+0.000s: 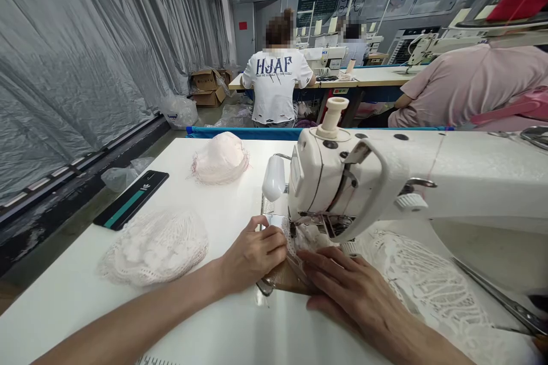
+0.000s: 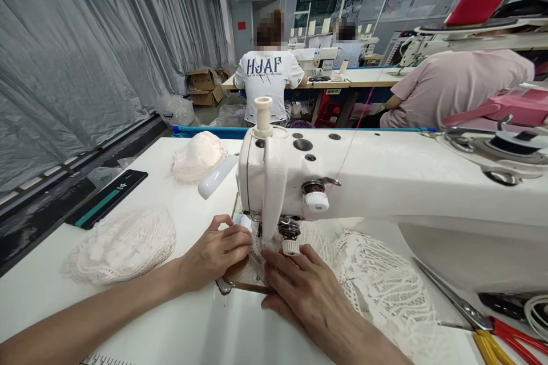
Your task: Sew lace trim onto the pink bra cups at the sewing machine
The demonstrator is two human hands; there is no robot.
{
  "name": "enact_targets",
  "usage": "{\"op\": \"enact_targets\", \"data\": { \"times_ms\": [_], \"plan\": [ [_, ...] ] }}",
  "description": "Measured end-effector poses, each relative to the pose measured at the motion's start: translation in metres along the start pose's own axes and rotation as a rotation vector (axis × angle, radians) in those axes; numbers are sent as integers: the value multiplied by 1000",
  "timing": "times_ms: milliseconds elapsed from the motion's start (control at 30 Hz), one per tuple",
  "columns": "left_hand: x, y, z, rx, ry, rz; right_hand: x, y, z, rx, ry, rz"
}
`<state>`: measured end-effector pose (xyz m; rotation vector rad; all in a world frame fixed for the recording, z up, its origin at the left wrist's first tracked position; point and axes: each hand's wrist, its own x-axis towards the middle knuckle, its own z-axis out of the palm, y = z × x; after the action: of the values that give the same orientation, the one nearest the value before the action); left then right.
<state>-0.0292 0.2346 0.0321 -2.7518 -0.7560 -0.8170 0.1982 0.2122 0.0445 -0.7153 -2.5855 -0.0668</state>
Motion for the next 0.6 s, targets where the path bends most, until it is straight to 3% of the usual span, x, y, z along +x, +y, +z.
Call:
{"op": "enact_targets", "data": {
  "times_ms": [433, 600],
  "plan": [
    [-1, 1, 0, 18, -28, -50, -4, -1, 9, -103, 21, 14],
    [-1, 0, 2, 17, -5, -123, 0, -1, 6, -93, 23, 88]
  ]
}}
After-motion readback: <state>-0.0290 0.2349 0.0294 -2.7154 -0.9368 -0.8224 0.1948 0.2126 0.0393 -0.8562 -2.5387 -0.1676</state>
